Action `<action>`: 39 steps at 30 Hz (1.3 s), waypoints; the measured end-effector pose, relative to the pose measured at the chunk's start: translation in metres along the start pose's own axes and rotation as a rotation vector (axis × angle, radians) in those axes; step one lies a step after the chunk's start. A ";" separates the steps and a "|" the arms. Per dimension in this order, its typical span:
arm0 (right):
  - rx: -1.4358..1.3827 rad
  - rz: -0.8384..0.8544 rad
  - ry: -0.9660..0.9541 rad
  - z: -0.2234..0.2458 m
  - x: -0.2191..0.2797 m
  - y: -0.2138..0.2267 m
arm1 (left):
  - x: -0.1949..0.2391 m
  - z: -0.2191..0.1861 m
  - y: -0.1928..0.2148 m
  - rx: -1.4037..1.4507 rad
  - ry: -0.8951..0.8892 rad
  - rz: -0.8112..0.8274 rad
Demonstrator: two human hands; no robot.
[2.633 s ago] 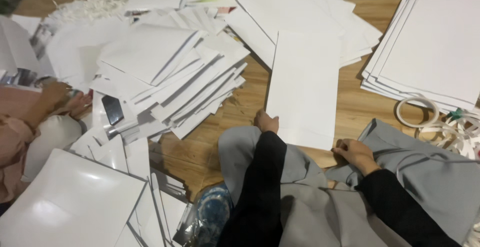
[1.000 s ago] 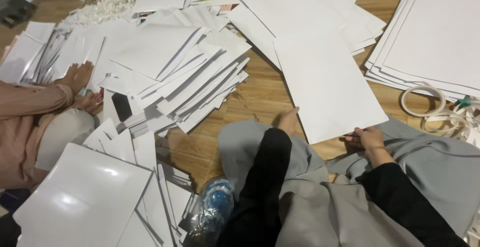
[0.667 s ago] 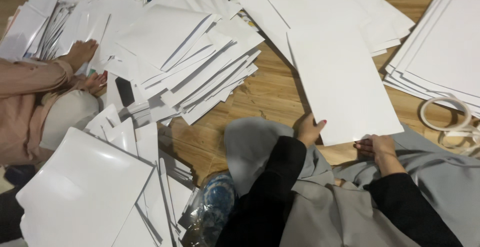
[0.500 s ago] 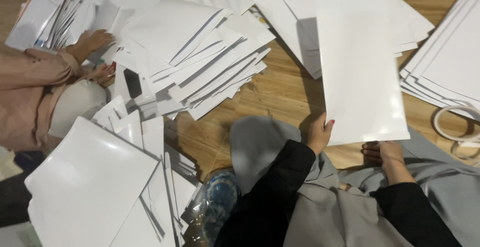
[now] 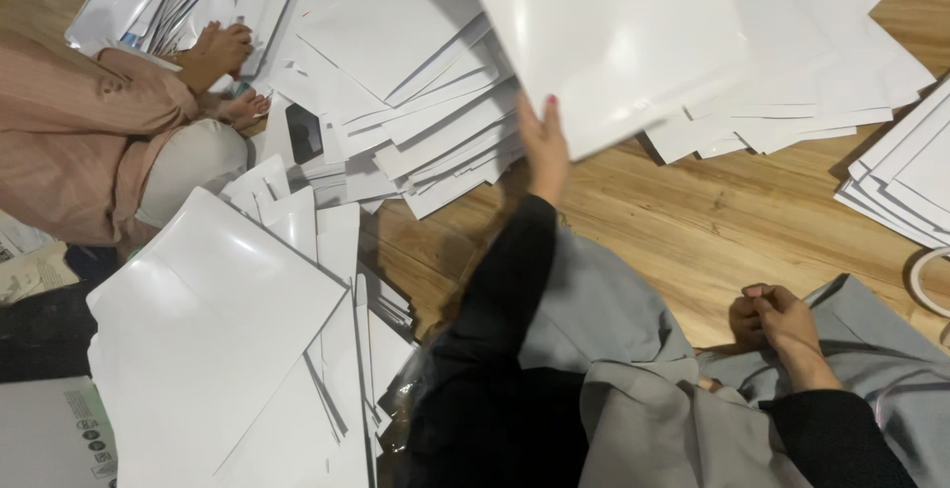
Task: The person sits on the floor and repeatedly applies clear tape to the edges of white paper sheets. They smooth the tape down with their fingers and place the finished sheets into a growing stack.
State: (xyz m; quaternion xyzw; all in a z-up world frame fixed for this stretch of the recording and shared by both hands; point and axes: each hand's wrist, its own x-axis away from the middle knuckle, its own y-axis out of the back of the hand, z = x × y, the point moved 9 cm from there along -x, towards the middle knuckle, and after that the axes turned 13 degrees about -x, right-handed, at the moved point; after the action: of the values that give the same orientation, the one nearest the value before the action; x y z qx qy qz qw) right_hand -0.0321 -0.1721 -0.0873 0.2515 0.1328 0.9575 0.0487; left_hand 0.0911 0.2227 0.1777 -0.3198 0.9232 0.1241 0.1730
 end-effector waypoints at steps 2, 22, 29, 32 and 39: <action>-0.023 0.018 0.015 0.002 0.000 -0.003 | -0.020 -0.005 0.024 0.011 0.236 0.033; 0.350 0.055 0.074 -0.002 -0.011 -0.008 | -0.019 -0.013 -0.019 0.198 -0.062 0.197; 0.322 0.045 -0.044 0.007 0.010 -0.008 | 0.061 -0.001 -0.102 0.077 0.255 0.449; 0.026 0.016 0.030 0.010 0.001 -0.006 | 0.097 -0.015 -0.115 0.021 0.320 0.659; -0.436 -0.071 -0.160 -0.006 -0.007 0.000 | 0.164 0.057 -0.131 -0.202 0.129 0.785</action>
State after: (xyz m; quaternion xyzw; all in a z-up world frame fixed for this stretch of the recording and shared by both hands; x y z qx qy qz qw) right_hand -0.0290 -0.1743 -0.0961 0.3052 -0.0727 0.9382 0.1458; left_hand 0.0668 0.0522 0.0452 0.0342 0.9672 0.2506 0.0218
